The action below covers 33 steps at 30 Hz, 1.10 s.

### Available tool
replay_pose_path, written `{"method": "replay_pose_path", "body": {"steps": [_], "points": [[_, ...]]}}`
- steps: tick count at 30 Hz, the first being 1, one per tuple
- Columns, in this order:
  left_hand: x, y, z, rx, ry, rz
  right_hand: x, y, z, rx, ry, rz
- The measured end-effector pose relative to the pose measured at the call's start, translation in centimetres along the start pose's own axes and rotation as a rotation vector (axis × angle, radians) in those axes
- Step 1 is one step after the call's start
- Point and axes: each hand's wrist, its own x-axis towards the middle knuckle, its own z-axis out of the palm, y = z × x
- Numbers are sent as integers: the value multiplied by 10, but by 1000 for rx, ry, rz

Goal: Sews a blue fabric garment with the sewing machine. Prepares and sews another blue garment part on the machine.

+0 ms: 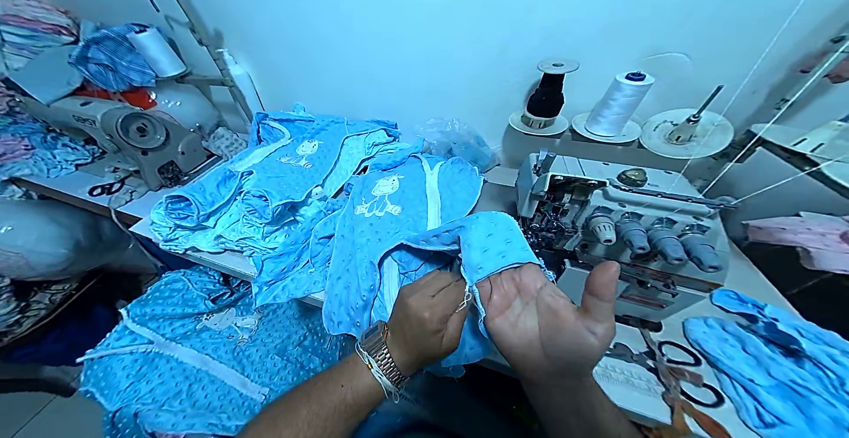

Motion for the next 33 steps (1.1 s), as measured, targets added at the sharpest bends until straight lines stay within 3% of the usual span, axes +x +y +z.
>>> {"method": "replay_pose_path", "body": {"steps": [4,6,9,11,13,14,16,19,26,33], "points": [[-15,15,11,-324,-94,-412,-3,11,2,34,27,-10],[-11,18,11,-431,-88,-485,-7,19,8,9,30,-38],[-2,11,5,-351,-20,-391,-11,16,12,-193,11,-50],[5,3,-8,-202,-30,-320,-19,6,16,-526,85,56],[14,-1,-25,-105,-86,-245,-27,-3,16,-974,29,151],[20,-1,-33,-79,-127,-185,-29,-4,13,-1223,-15,81],[30,1,-47,-45,-226,-104,-27,1,4,-1597,-26,-286],[42,0,-57,-40,-360,-83,-13,0,1,-1901,-20,-599],[68,-11,-64,-43,-489,-55,6,-2,0,-1996,-144,-680],[77,1,-68,-38,-480,-246,14,-11,-13,-1861,-109,-633]]}}
